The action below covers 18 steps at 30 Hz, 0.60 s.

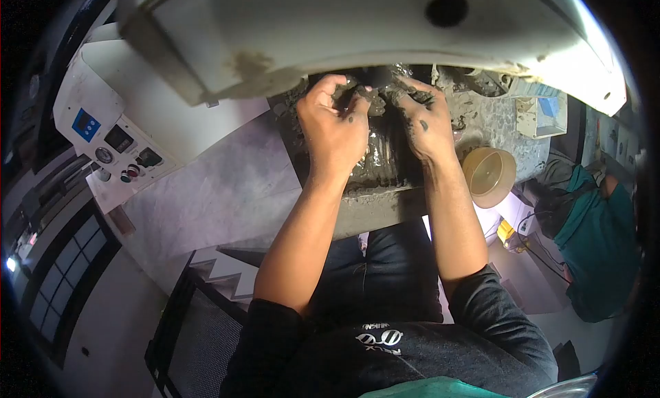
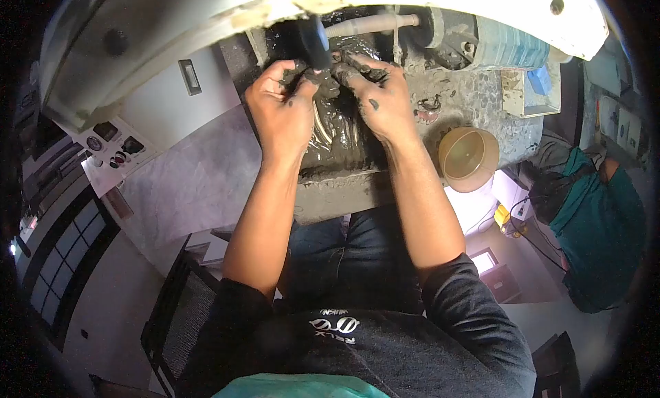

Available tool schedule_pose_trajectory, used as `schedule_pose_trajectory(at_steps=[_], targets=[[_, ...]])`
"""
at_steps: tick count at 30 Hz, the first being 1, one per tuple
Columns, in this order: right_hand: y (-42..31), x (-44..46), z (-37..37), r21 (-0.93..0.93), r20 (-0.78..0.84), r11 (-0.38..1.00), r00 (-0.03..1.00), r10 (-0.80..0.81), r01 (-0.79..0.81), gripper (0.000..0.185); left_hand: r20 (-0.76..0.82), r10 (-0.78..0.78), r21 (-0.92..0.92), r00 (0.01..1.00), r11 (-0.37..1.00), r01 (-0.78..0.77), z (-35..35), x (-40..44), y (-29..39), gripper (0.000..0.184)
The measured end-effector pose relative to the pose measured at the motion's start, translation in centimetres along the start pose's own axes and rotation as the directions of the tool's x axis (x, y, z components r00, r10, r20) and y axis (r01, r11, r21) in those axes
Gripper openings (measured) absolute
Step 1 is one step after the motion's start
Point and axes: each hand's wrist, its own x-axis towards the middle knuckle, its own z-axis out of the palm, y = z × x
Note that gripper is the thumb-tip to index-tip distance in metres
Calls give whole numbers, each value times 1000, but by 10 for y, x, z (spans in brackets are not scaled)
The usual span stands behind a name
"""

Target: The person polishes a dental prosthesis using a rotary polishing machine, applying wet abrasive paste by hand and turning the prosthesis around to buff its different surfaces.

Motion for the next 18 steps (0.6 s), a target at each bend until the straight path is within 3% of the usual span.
schedule_pose_trajectory(at_steps=[3, 4, 5, 7, 10, 15, 16, 18], targets=[[-3, -4, 3, -65, 13, 994, 996, -91, 92, 30, 19, -5, -36, 1000, 999, 6, -5, -3, -1, 16], [-17, -11, 1, -164, 77, 971, 984, -161, 172, 29, 18, 21, -85, 1000, 996, -19, -7, -7, 1, 16], [-20, -11, 1, -164, 76, 971, 984, -161, 172, 29, 17, 48, -134, 999, 990, -45, -7, -9, 2, 15], [-22, -12, 3, -81, 99, 997, 995, 19, -11, 30, 28, 98, -172, 995, 981, -92, -6, -7, 0, 14], [-9, -3, 9, -42, 20, 997, 998, -61, 62, 29, 12, 49, -103, 999, 994, -47, -6, -1, 0, 13], [-6, 0, 3, -22, 81, 1000, 997, -14, 16, 27, 73, 89, 12, 993, 996, -90, -9, -6, -1, 17], [-7, -1, 3, -39, 63, 999, 998, -13, 15, 27, 2, 114, -87, 993, 990, -114, -1, -4, -4, 15], [-8, -5, 2, -39, 8, 997, 998, -65, 65, 28, -17, 78, -40, 997, 996, -79, 2, -1, 0, 14]])
